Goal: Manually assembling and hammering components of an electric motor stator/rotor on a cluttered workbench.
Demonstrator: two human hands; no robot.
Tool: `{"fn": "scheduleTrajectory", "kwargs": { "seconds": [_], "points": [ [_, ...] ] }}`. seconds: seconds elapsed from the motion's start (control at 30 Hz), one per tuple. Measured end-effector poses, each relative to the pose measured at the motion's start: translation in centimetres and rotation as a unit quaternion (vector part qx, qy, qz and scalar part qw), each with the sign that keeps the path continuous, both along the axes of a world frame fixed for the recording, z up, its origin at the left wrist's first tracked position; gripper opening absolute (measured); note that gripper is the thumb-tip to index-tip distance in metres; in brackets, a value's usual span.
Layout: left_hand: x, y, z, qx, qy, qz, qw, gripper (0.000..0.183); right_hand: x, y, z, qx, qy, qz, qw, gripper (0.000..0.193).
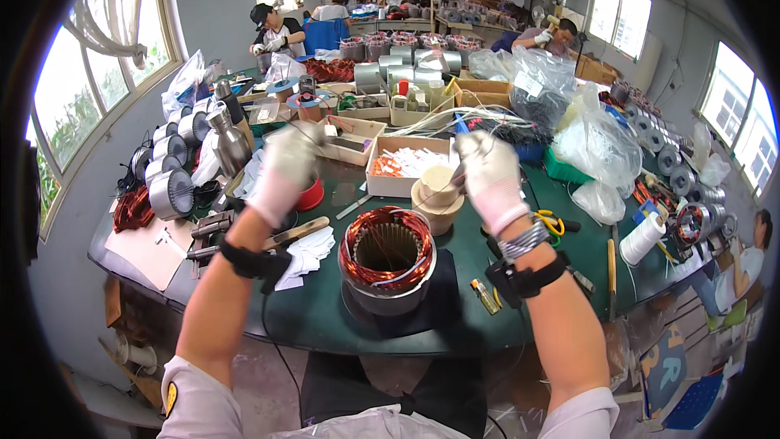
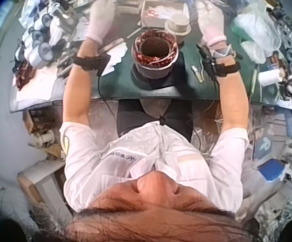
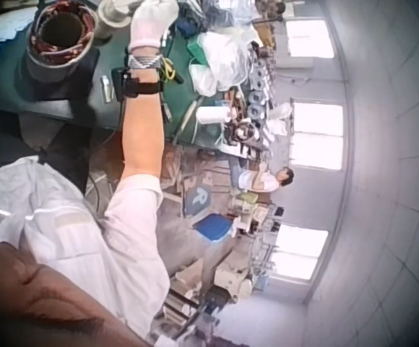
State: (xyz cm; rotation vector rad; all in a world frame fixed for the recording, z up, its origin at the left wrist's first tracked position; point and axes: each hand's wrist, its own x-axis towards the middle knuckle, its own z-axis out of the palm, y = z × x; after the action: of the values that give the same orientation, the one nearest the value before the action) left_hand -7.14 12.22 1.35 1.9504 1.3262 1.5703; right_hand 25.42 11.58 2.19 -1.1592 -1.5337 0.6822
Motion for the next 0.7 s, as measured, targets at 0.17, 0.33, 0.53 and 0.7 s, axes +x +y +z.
{"fn": "scheduleTrajectory", "kwargs": {
  "seconds": [0.17,0.33,0.53,0.7],
  "points": [
    [-7.2,-5.7,4.5,0.105,-0.116,0.077,0.985,0.042,7.6,-5.0,4.0,0.179,0.155,-0.086,0.968,0.040],
    [-2.6,-13.5,0.7,-0.075,0.022,-0.003,0.997,0.031,9.1,-10.3,-1.0,0.122,0.090,-0.097,0.984,0.043],
    [6.5,-13.6,-2.3,0.030,0.315,-0.202,0.927,0.057,6.2,-15.8,-15.2,0.038,-0.228,-0.094,0.968,0.026],
    [7.3,-12.8,-3.2,-0.039,0.343,-0.187,0.920,0.054,5.8,-18.7,-18.1,0.027,-0.350,-0.059,0.935,0.030]
  ]
}}
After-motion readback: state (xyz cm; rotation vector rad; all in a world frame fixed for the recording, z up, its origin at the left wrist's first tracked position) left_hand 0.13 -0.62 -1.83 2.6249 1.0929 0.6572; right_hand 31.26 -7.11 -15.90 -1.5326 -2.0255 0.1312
